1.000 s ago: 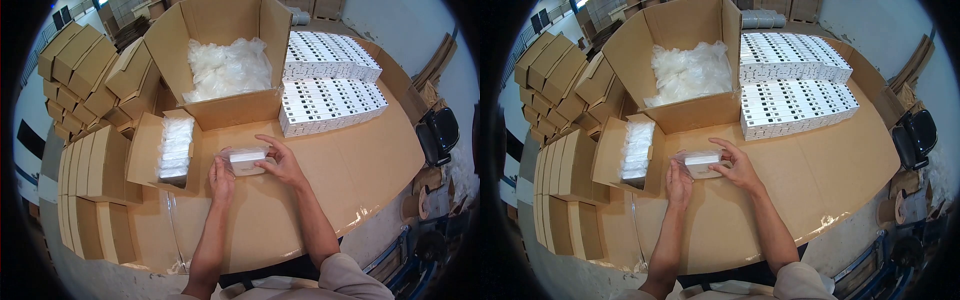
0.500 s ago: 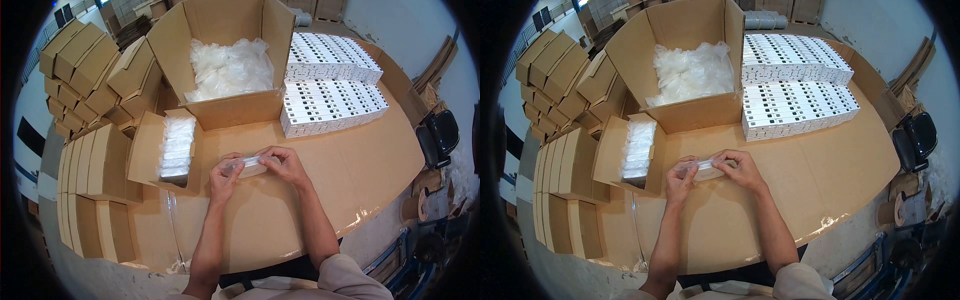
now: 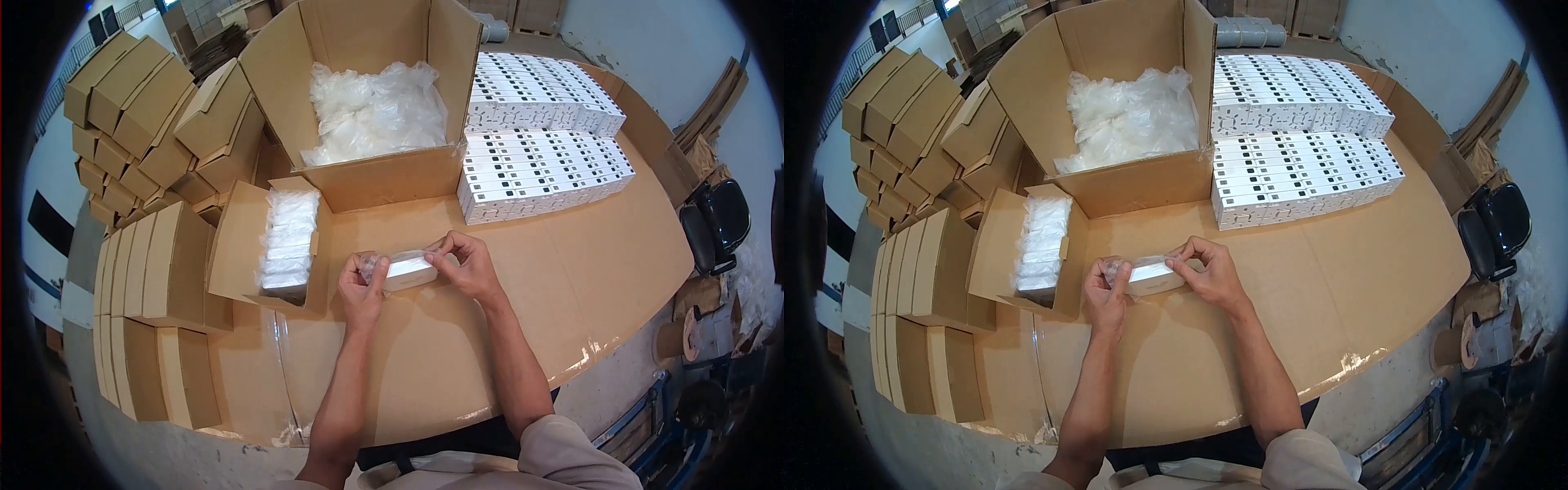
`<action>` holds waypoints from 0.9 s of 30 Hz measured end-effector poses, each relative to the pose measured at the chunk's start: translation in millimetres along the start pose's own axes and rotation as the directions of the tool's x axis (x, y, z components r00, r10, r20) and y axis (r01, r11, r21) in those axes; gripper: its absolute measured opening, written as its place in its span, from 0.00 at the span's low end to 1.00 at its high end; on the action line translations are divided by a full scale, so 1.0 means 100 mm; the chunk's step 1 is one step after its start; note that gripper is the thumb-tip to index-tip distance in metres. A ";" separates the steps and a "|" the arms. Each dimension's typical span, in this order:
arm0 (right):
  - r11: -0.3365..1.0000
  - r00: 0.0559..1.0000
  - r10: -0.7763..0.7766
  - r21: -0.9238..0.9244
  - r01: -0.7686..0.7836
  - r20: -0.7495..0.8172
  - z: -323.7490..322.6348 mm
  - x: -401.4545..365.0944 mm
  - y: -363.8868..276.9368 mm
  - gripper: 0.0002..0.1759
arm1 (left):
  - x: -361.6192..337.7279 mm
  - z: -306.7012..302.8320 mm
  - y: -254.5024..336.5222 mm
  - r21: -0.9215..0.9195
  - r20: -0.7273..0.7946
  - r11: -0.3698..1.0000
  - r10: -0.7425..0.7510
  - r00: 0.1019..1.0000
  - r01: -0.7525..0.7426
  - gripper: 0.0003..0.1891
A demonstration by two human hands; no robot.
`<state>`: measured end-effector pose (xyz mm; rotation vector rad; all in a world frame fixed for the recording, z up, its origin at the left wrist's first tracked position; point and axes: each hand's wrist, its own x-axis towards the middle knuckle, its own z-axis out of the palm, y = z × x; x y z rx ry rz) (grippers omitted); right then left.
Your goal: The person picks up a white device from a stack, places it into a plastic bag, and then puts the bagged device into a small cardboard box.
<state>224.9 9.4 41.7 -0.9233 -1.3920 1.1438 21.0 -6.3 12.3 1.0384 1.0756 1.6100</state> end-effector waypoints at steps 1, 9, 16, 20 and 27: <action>1.000 1.000 0.000 0.011 0.000 0.002 -0.01 0.00 0.00 0.09 | 0.00 0.00 0.00 0.015 0.006 1.000 0.009 1.000 -0.009 0.10; 0.960 0.986 -0.125 0.262 0.094 0.106 -0.08 -0.01 -0.15 0.07 | 0.00 0.01 0.04 0.028 -0.005 1.000 0.014 1.000 -0.014 0.11; 0.976 0.961 0.049 -0.219 0.012 0.273 -0.18 -0.04 -0.25 0.17 | 0.01 0.01 0.00 0.041 -0.012 0.999 0.034 0.999 -0.034 0.11; 0.975 0.978 0.093 -0.214 -0.052 0.186 -0.09 -0.03 -0.26 0.18 | -0.01 0.02 0.08 0.053 -0.022 0.998 -0.045 0.999 0.046 0.12; 0.971 0.982 0.111 -0.226 -0.074 0.154 -0.08 -0.04 -0.28 0.17 | 0.00 0.02 0.00 0.053 -0.032 0.998 0.027 0.999 -0.025 0.11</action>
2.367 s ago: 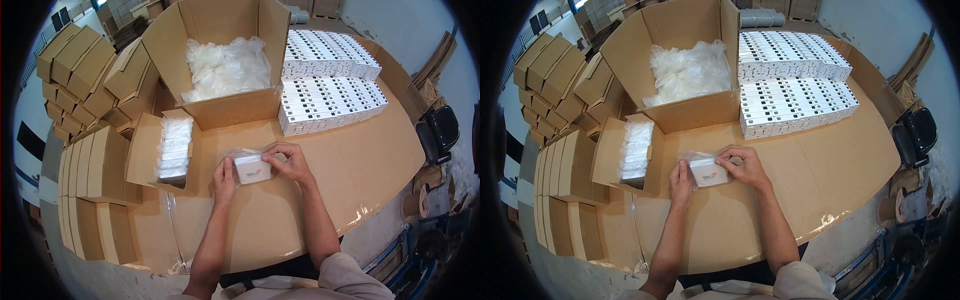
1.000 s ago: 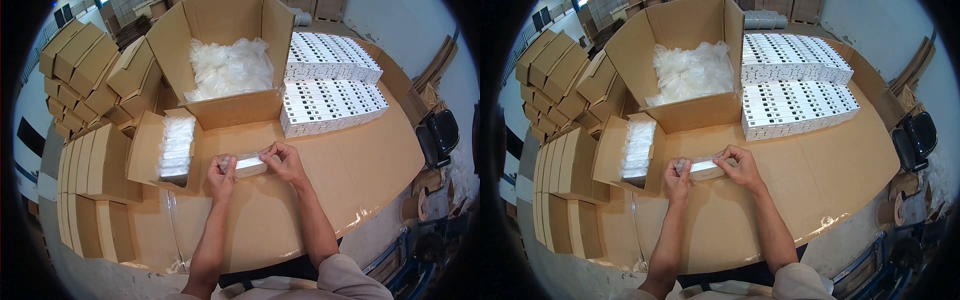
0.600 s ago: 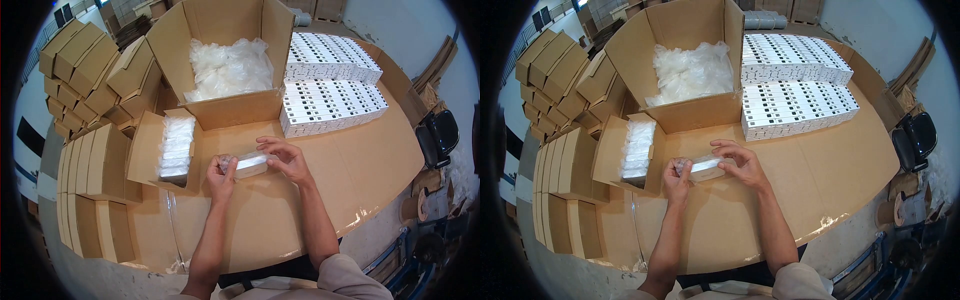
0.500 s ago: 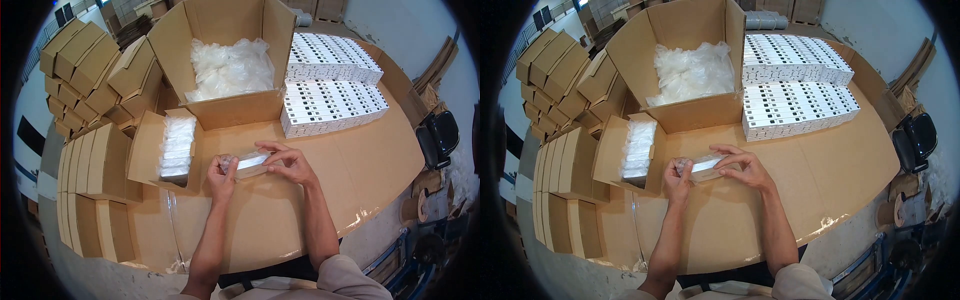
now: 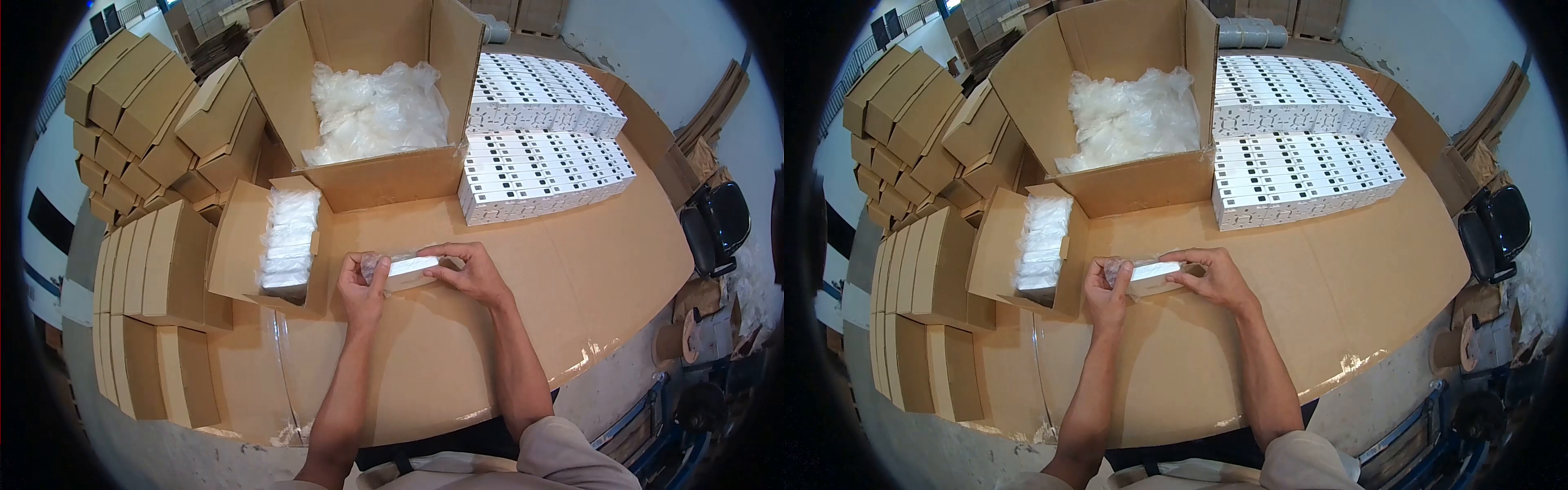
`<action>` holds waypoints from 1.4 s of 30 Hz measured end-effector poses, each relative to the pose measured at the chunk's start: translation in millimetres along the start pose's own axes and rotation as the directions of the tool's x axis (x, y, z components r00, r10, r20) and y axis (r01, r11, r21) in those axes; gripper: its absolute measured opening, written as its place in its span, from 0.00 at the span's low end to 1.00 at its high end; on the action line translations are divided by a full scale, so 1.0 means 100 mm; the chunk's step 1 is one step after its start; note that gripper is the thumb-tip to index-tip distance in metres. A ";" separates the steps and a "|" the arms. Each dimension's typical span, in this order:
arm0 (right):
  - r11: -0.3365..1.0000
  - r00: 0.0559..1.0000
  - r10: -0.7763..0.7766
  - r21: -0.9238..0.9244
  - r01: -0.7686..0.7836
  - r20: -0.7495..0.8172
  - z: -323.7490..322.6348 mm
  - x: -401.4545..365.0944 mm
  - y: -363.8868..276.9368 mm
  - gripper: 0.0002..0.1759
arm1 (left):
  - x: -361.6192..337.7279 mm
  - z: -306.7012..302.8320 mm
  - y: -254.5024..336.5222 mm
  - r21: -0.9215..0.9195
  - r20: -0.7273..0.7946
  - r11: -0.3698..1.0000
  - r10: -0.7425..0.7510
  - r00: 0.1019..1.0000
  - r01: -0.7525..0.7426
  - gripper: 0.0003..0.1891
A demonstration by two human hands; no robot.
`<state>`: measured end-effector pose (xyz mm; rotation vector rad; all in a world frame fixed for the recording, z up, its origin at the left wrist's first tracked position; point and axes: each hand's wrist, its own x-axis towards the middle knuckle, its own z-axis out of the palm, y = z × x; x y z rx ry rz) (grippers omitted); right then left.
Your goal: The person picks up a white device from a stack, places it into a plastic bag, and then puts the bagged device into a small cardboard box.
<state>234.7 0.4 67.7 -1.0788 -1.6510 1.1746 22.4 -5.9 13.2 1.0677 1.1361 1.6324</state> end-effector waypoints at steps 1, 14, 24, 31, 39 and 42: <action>0.998 0.998 0.057 -0.005 -0.057 0.007 -0.01 0.00 -0.03 0.17 | 0.01 0.01 -0.04 -0.002 -0.009 0.999 0.034 0.999 -0.034 0.12; 0.996 0.995 0.017 -0.085 -0.026 -0.100 0.03 0.01 -0.01 0.14 | -0.12 0.06 0.18 0.442 -0.102 0.830 0.424 0.900 -0.340 0.21; 0.998 0.993 0.002 -0.059 -0.009 -0.114 0.07 0.03 0.07 0.14 | -0.21 0.15 0.33 0.620 0.330 0.442 0.603 0.726 -0.648 0.16; 0.993 0.996 -0.020 -0.114 0.011 -0.087 0.04 0.01 -0.02 0.15 | -0.16 0.12 0.26 0.657 0.340 0.464 0.521 0.783 -0.594 0.17; 0.980 0.981 -0.173 -0.119 0.162 -0.085 0.02 0.02 0.06 0.16 | -0.12 0.07 0.26 0.503 0.243 0.757 0.339 0.909 -0.417 0.18; 0.960 0.961 -0.261 -0.131 0.248 -0.095 0.01 0.03 0.02 0.18 | -0.09 0.04 0.20 0.411 0.233 0.849 0.254 0.939 -0.331 0.17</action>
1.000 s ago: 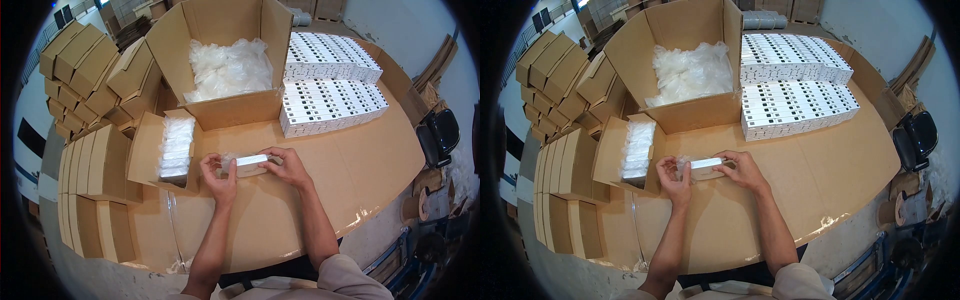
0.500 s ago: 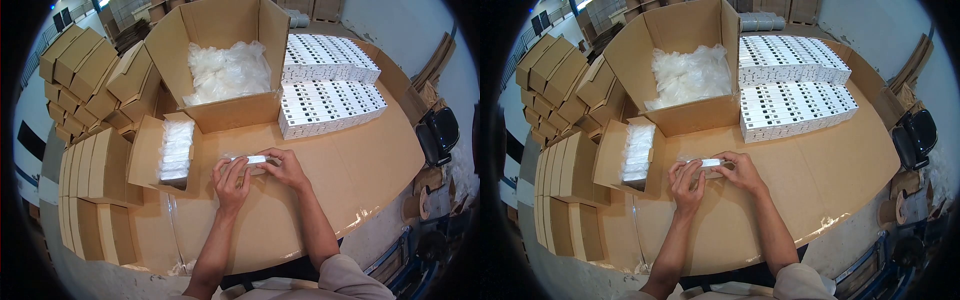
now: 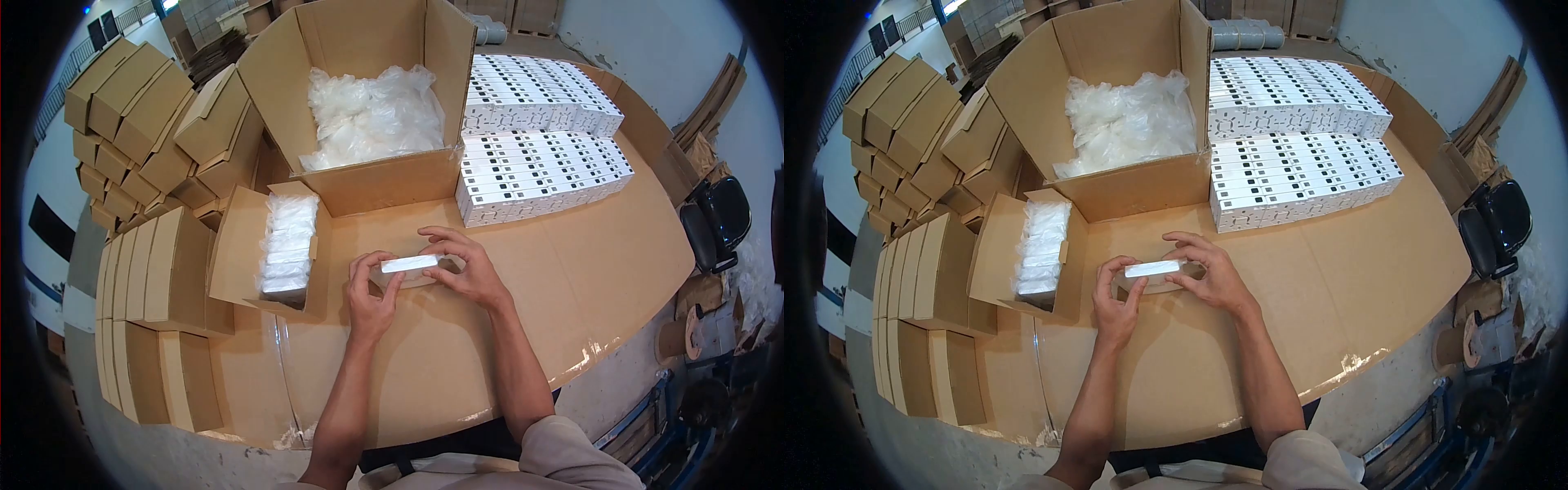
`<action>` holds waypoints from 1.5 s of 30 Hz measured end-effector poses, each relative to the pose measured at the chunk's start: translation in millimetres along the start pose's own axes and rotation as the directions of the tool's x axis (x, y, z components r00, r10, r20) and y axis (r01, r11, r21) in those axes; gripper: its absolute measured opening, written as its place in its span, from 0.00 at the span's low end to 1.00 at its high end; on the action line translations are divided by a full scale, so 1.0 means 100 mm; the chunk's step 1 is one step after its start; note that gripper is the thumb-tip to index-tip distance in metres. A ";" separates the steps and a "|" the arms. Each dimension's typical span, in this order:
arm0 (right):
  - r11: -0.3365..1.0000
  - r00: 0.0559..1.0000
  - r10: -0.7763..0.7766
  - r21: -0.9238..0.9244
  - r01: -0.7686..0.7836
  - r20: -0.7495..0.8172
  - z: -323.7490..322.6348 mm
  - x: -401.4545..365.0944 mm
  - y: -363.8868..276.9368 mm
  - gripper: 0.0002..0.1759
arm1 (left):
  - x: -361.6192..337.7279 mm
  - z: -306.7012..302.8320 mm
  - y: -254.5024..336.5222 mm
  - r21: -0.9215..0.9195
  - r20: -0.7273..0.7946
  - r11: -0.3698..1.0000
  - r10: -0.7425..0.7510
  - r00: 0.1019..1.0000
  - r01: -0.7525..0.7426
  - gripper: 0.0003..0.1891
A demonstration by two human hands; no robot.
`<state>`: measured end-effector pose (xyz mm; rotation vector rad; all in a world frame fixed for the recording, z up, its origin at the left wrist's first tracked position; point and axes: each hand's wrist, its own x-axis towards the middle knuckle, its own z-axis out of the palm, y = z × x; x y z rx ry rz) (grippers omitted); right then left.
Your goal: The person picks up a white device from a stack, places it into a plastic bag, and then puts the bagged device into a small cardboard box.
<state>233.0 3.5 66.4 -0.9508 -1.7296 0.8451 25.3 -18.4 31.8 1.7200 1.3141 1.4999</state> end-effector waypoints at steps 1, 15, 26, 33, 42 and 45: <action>1.000 1.000 -0.013 -0.005 0.013 -0.003 0.00 0.00 -0.02 0.19 | 0.00 0.00 -0.05 -0.033 0.013 0.999 -0.022 1.000 0.023 0.17; 0.996 0.996 0.079 -0.037 -0.080 -0.032 0.07 -0.03 0.06 0.16 | -0.14 -0.03 -0.07 -0.180 0.113 0.940 -0.274 0.955 0.291 0.31; 0.942 0.972 0.112 0.332 -0.038 -0.206 0.44 -0.04 -0.06 0.16 | -0.94 -0.59 0.28 0.423 0.193 0.903 -0.168 0.967 0.073 0.34; 0.878 0.985 -0.018 0.468 0.099 -0.174 1.17 0.18 -0.55 0.17 | -0.99 -0.69 0.39 0.446 0.221 0.893 -0.172 0.960 0.058 0.29; 0.960 0.986 -0.144 0.228 0.161 -0.087 1.56 0.32 -0.74 0.18 | -1.02 -0.72 0.34 0.489 0.265 0.867 -0.247 0.932 0.090 0.31; 0.962 0.970 -0.229 0.132 0.238 -0.075 1.59 0.33 -0.76 0.19 | -1.06 -0.72 0.30 0.469 0.256 0.880 -0.216 0.942 0.075 0.31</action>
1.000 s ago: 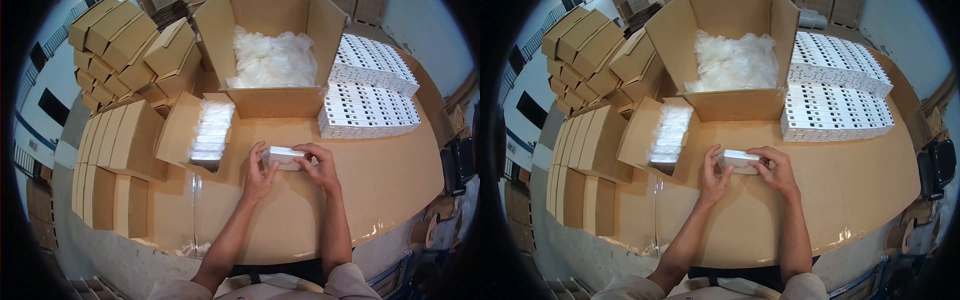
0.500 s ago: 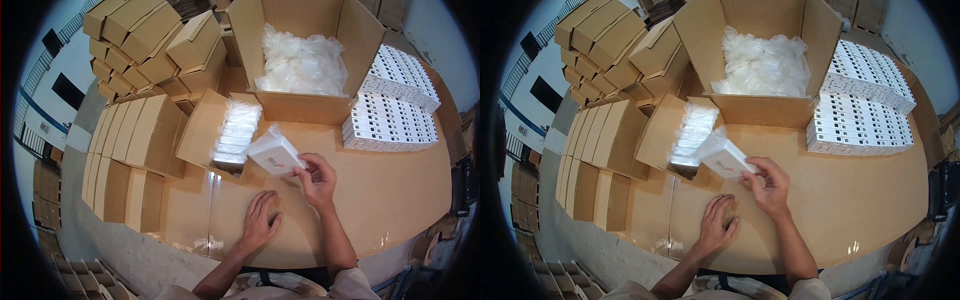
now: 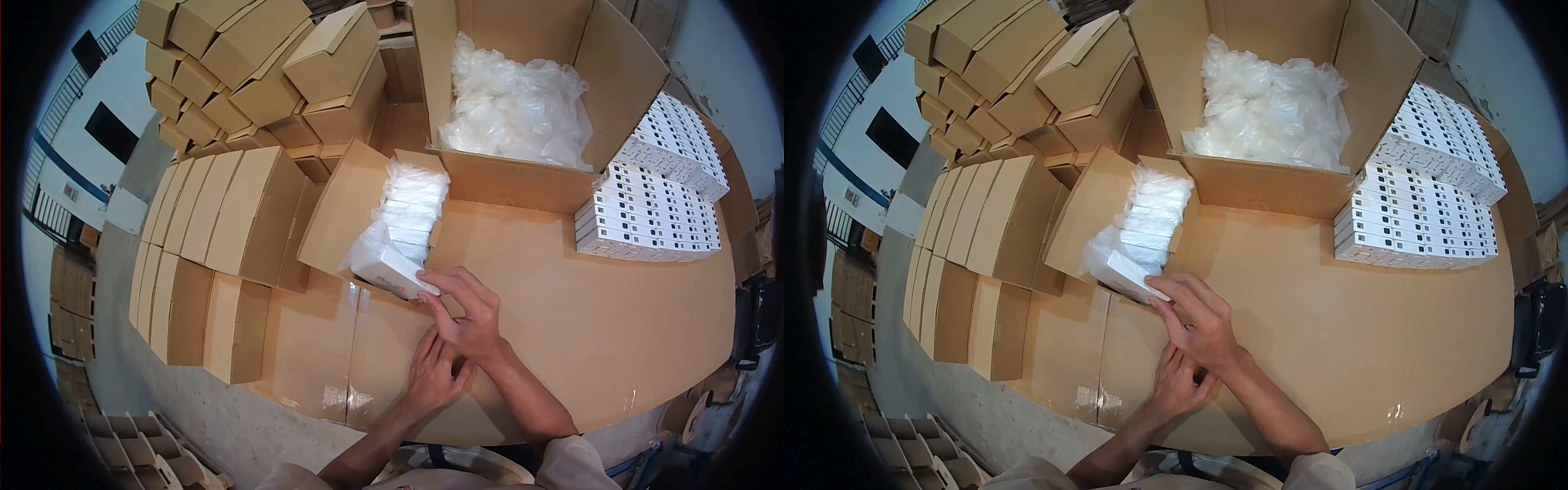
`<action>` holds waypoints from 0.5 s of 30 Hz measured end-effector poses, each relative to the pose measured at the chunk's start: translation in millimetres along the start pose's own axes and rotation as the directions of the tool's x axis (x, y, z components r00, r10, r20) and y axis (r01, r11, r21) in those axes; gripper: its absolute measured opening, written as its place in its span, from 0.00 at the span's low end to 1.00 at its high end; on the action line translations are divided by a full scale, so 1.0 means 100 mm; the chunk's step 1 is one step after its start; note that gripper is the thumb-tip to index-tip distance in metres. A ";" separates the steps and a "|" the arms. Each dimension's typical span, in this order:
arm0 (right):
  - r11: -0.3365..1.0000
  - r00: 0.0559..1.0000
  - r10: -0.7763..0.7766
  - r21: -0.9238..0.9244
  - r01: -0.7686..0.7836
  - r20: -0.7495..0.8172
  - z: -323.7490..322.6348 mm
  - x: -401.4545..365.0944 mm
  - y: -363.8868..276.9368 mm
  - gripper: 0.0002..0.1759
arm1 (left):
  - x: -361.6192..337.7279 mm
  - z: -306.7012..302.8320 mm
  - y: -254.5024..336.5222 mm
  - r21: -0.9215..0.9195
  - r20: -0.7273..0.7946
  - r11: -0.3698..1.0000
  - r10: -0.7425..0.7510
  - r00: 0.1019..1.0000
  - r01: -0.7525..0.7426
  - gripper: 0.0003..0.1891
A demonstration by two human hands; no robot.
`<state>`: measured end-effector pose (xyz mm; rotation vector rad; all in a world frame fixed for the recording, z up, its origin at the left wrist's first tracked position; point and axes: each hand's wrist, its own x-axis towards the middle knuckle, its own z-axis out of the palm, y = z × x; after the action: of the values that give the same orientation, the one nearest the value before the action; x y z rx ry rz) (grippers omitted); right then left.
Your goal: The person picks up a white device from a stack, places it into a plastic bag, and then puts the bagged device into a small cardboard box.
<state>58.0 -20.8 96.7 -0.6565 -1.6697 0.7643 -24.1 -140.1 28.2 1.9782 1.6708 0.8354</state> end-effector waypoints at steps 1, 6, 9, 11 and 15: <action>0.999 1.000 -0.026 -0.030 0.026 0.004 0.00 0.01 -0.01 0.19 | 0.00 0.00 0.00 0.002 0.005 1.000 -0.004 1.000 0.004 0.32; 0.990 0.989 -0.032 -0.131 0.051 0.145 -0.01 0.07 -0.13 0.18 | -0.04 0.02 -0.01 -0.021 0.029 0.999 -0.032 0.999 0.033 0.32; 0.980 0.965 0.005 -0.191 0.047 0.264 0.00 0.12 -0.16 0.19 | -0.08 0.06 -0.06 -0.014 0.015 0.998 -0.057 0.998 0.057 0.27; 0.972 0.936 0.047 -0.234 0.038 0.349 0.01 0.17 -0.17 0.19 | -0.08 0.07 -0.07 -0.045 -0.006 0.998 -0.037 0.999 0.037 0.27; 0.962 0.868 0.156 -0.271 -0.025 0.471 -0.01 0.27 -0.22 0.20 | -0.03 0.01 -0.02 -0.056 -0.041 0.998 -0.009 0.999 0.007 0.27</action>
<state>52.7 -13.6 130.3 -0.7698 -2.2456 0.8355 -24.5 -142.2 25.5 1.9282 1.6592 0.9152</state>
